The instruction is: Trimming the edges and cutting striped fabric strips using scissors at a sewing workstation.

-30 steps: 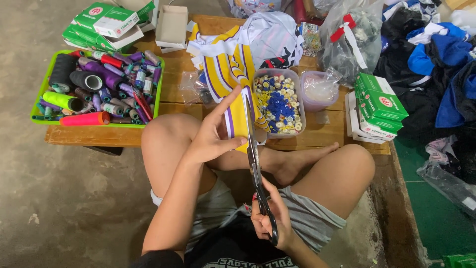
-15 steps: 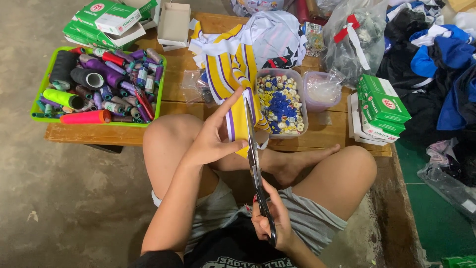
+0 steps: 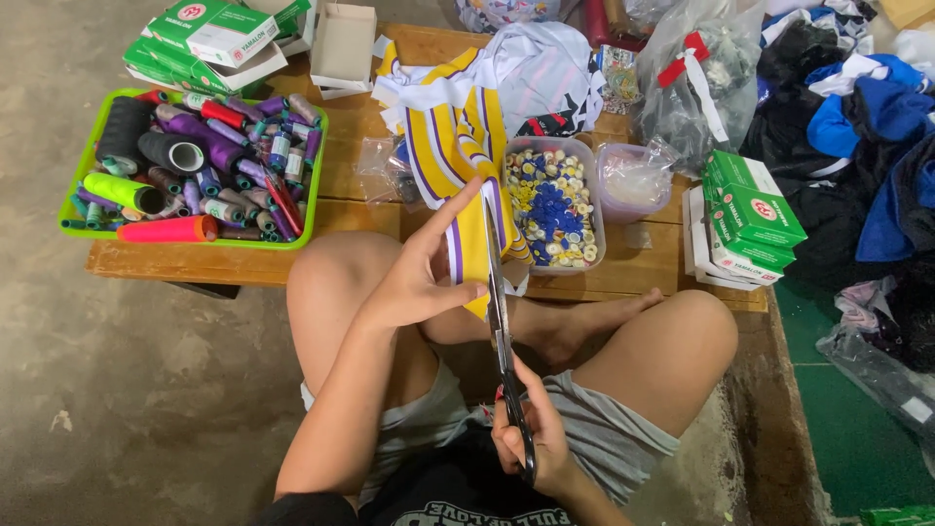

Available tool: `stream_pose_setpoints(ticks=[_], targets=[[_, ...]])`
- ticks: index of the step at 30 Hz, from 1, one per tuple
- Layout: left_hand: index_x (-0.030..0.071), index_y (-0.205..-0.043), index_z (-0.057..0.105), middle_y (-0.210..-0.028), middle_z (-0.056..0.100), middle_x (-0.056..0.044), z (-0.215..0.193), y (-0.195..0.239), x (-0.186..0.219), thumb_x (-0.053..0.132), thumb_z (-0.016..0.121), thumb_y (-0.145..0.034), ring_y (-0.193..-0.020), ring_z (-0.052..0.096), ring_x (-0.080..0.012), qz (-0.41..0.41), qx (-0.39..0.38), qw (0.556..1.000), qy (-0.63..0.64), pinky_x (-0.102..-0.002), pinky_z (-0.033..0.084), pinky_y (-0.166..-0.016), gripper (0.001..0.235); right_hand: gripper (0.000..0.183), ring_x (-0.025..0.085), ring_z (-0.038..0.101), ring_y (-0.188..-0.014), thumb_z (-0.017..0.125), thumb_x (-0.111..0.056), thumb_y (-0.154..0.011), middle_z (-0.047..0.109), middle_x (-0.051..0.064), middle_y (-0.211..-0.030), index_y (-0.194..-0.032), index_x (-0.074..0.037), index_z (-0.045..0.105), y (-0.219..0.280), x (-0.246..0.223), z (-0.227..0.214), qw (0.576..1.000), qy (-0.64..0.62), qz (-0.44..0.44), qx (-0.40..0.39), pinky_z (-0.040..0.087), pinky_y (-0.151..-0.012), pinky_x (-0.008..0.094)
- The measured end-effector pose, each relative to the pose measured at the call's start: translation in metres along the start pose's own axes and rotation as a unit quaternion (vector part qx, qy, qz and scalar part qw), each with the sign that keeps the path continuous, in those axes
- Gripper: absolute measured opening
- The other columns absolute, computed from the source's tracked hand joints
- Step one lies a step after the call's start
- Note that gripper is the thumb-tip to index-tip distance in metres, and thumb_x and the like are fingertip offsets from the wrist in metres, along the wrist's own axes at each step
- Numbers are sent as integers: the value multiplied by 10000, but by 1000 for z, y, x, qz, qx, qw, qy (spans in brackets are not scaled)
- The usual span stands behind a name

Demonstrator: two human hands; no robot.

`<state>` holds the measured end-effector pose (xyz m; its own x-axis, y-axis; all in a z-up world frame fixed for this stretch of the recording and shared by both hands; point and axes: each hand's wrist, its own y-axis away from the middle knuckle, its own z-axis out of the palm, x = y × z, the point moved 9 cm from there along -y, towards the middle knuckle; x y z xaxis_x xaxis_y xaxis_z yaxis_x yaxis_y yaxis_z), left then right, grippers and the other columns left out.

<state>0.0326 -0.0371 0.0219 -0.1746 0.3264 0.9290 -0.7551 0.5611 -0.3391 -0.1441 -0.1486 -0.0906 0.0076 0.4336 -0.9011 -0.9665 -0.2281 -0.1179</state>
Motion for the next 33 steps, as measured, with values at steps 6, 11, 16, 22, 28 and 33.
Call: stream_pose_setpoints(ticks=[6, 11, 16, 22, 28, 33], targets=[[135, -1647, 206, -1691, 301, -77, -2, -2, 1, -43, 737, -893, -1258, 521, -108, -7, 0, 1000, 14, -229, 540, -894, 940, 946, 63, 339, -389, 693, -381, -1015, 404, 23, -647, -1635, -6, 85, -2, 0, -4, 1000, -22, -15, -10, 317, -315, 215], [163, -1652, 163, -1692, 297, -66, 0, -3, 3, -37, 729, -890, -1141, 549, -95, -20, -7, 1000, -15, -215, 529, -798, 971, 958, 59, 332, -397, 697, -409, -1009, 397, 35, -688, -1631, 1, 94, -5, -7, -3, 1000, -15, -13, -10, 299, -301, 216], [179, -1656, 182, -1592, 417, -57, -2, 1, -12, 13, 740, -919, -853, 624, -102, -19, 4, 999, 32, -229, 577, -658, 939, 896, 69, 263, -370, 680, -378, -1020, 369, 37, -632, -1632, -15, 135, -4, -17, 6, 999, -35, -7, -11, 287, -280, 211], [125, -1479, 536, -1498, 553, -72, -21, -8, -19, 102, 683, -994, -1310, 541, -137, 11, 103, 994, -21, -242, 566, -998, 507, 892, 48, 282, -382, 676, -413, -1031, 319, 8, -682, -1627, 4, 160, -7, -24, 7, 998, -51, -34, -6, 285, -279, 201], [128, -1422, 620, -1265, 659, 4, -31, -4, -23, -9, 753, -931, -697, 362, -16, 3, 149, 988, -42, -138, 332, -590, 526, 872, 64, 308, -361, 684, -353, -1013, 354, 22, -658, -1624, 4, 174, -10, -21, 8, 999, -40, -17, -5, 314, -267, 210], [133, -1483, 520, -1540, 533, -75, -28, -5, -4, -9, 737, -889, -1453, 478, -213, 31, 88, 991, -91, -362, 430, -1191, 647, 906, 58, 307, -364, 691, -366, -1007, 380, 25, -654, -1624, 21, 152, -12, -19, 10, 999, -43, 3, -22, 329, -269, 216]])
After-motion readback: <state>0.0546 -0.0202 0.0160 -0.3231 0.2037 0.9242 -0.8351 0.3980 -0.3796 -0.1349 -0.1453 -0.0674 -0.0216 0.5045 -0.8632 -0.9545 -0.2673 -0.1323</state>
